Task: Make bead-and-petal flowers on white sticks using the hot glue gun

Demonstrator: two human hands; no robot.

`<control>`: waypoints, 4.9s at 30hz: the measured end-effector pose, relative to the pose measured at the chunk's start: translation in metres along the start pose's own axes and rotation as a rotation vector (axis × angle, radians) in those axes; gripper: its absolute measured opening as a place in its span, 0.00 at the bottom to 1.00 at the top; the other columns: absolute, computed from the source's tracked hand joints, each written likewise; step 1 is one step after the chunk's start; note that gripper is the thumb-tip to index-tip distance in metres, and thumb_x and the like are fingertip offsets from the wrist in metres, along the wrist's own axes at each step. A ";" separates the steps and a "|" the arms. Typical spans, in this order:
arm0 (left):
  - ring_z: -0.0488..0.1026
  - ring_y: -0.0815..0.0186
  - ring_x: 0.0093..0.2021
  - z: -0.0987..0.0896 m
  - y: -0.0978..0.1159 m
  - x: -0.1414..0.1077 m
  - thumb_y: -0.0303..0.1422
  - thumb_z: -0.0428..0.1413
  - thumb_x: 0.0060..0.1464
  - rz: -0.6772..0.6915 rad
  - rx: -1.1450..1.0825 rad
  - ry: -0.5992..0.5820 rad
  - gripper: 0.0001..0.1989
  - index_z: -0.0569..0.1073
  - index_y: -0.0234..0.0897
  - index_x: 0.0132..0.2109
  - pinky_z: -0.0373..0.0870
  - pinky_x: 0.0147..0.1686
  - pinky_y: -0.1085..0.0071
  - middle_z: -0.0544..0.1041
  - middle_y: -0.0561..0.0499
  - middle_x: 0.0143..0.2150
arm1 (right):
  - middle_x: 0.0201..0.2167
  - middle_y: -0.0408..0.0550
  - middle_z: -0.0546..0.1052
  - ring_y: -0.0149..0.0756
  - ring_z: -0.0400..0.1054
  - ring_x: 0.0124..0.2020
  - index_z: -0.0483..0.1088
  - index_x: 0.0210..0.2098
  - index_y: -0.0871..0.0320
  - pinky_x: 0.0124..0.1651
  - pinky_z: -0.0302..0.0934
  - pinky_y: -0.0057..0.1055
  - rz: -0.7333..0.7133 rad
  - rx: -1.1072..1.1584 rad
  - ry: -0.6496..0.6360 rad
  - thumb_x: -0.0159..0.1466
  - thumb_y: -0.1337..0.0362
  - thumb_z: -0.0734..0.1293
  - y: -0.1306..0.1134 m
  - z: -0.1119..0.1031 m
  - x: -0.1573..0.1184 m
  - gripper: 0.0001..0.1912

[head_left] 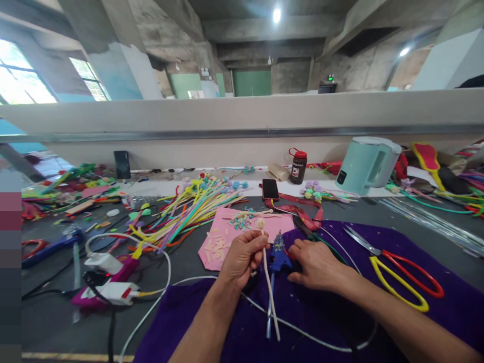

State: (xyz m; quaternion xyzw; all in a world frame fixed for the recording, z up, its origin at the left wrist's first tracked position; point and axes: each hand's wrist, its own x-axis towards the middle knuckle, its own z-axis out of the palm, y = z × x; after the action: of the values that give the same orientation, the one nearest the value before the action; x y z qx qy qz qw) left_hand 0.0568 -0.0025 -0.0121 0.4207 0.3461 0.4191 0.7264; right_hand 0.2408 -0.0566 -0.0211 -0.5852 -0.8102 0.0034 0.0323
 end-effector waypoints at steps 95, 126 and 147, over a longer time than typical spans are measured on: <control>0.56 0.81 0.10 -0.011 0.000 -0.001 0.34 0.60 0.41 -0.044 -0.163 -0.057 0.11 0.66 0.31 0.26 0.45 0.08 0.85 0.65 0.58 0.14 | 0.20 0.44 0.67 0.32 0.61 0.24 0.66 0.30 0.61 0.29 0.55 0.29 -0.007 0.992 0.273 0.62 0.48 0.51 -0.024 0.014 -0.020 0.24; 0.57 0.81 0.10 -0.012 0.001 0.000 0.35 0.61 0.39 -0.032 -0.143 -0.029 0.12 0.67 0.31 0.26 0.45 0.09 0.84 0.67 0.57 0.15 | 0.18 0.44 0.66 0.30 0.59 0.22 0.65 0.26 0.60 0.26 0.54 0.27 -0.059 0.946 0.279 0.62 0.48 0.50 -0.025 0.010 -0.018 0.25; 0.60 0.83 0.12 -0.017 0.013 -0.006 0.28 0.61 0.39 -0.034 -0.282 -0.036 0.11 0.66 0.31 0.29 0.54 0.10 0.88 0.73 0.53 0.21 | 0.34 0.50 0.69 0.40 0.64 0.36 0.66 0.38 0.59 0.39 0.58 0.34 -0.014 0.166 0.218 0.54 0.61 0.64 0.011 0.027 0.008 0.13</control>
State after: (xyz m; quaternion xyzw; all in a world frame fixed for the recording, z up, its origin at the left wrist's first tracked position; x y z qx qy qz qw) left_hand 0.0361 0.0014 -0.0067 0.3161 0.2779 0.4437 0.7911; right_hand 0.2474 -0.0446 -0.0482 -0.5717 -0.8030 0.0065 0.1682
